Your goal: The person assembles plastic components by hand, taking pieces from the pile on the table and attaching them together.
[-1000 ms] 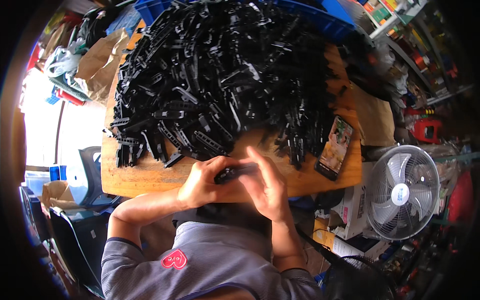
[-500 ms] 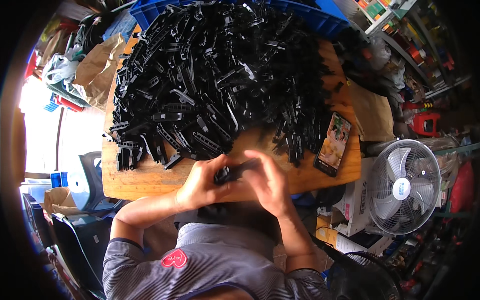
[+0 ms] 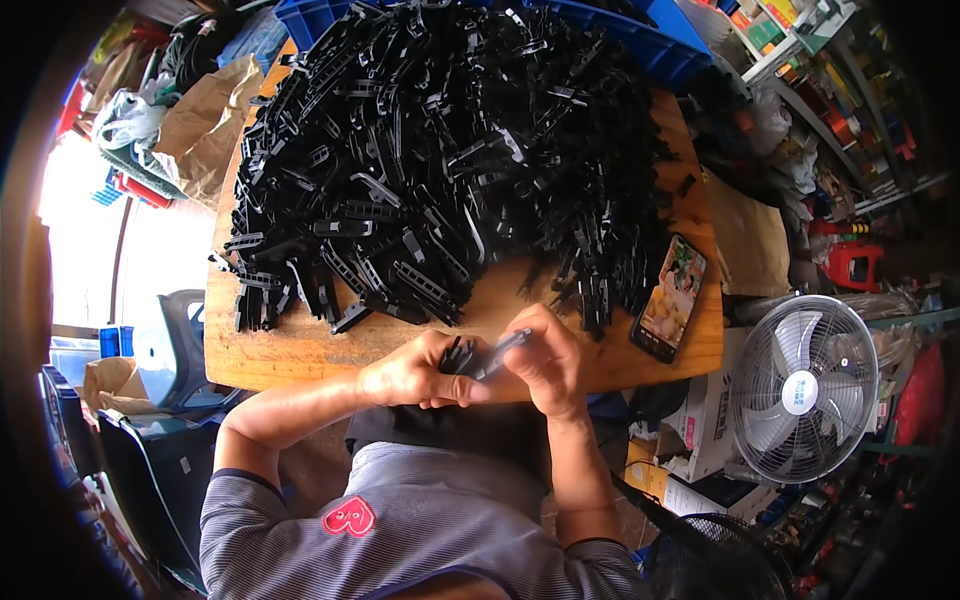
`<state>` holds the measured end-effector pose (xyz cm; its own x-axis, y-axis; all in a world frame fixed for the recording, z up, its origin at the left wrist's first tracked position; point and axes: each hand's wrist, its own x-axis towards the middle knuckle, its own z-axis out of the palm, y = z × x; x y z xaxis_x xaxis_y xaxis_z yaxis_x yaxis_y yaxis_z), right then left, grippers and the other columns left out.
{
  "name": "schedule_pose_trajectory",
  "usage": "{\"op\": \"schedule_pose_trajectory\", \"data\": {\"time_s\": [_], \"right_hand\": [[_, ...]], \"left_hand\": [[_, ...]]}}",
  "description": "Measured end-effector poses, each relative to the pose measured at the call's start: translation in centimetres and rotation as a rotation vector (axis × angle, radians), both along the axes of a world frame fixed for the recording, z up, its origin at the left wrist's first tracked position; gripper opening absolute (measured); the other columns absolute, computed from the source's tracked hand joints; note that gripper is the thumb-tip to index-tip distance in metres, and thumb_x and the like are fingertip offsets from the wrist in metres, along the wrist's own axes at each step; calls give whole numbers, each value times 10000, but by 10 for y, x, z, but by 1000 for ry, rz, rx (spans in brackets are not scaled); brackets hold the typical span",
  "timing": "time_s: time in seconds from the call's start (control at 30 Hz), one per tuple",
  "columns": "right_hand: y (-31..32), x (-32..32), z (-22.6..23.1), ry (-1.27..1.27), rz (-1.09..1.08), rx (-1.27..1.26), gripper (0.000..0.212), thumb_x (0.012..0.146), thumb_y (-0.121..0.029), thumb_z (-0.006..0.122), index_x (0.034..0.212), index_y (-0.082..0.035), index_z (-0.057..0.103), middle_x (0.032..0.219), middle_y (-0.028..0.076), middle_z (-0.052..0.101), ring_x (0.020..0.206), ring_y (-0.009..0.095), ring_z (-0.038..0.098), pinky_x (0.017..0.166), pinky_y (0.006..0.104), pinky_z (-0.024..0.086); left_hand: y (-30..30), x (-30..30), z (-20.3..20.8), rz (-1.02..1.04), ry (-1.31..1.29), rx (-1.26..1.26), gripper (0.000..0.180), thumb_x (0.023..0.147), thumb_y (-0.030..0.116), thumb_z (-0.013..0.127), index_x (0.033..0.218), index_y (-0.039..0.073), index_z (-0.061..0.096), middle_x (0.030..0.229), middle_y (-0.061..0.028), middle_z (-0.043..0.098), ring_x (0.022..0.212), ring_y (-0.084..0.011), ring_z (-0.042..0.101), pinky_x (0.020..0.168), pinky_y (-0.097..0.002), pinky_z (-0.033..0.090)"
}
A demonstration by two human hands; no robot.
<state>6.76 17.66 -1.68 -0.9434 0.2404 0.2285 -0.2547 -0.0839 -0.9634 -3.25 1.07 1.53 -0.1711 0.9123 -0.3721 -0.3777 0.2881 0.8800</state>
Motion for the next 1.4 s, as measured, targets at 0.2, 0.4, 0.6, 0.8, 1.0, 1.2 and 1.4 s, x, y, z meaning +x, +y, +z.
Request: {"op": "schedule_pose_trajectory", "data": {"time_s": [0.2,0.4,0.6,0.8,1.0,1.2,1.4], "right_hand": [[0,-2,-10,-2,-95,14,403,786,-373,673,798,-1,520,773,76,503,707,162,499,629,274,396],[-6,5,0,-120,16,-130,399,867,-173,608,1190,33,499,968,29,545,899,88,499,823,228,391],[-14,15,15,-354,-56,4,309,893,-81,529,1181,26,505,1067,54,570,994,111,516,886,250,397],[-14,13,11,-332,-7,243,247,921,-194,535,1058,11,519,925,43,573,851,92,511,773,235,424],[-10,12,5,-319,25,306,190,918,-118,516,1050,18,496,902,74,581,826,110,529,753,268,441],[-6,16,21,-313,90,64,240,853,-105,615,1043,3,516,918,24,548,842,94,516,762,242,435],[-10,19,37,-18,43,651,359,656,-254,797,866,-17,628,789,72,561,719,166,530,606,261,428]], "left_hand": [[3,3,-2,42,-28,22,275,804,291,688,755,69,534,557,34,479,457,-54,442,396,-213,326],[0,1,1,169,140,-32,290,781,259,713,844,16,567,599,-42,555,526,-117,522,492,-268,408],[6,17,-21,293,699,40,344,766,251,709,909,-7,531,644,-171,589,603,-261,621,552,-347,464],[8,32,-25,303,935,-11,343,790,223,660,938,-4,450,618,-230,570,577,-412,586,479,-437,456],[8,34,-30,285,954,-28,350,792,232,659,935,1,440,597,-247,554,581,-422,578,478,-434,458],[6,11,-7,-8,214,-78,390,779,215,692,1054,16,500,676,-73,628,537,-259,611,477,-341,482],[-4,16,-15,-90,217,172,459,755,149,699,1164,34,528,941,-89,627,869,-166,577,796,-296,447]]}}
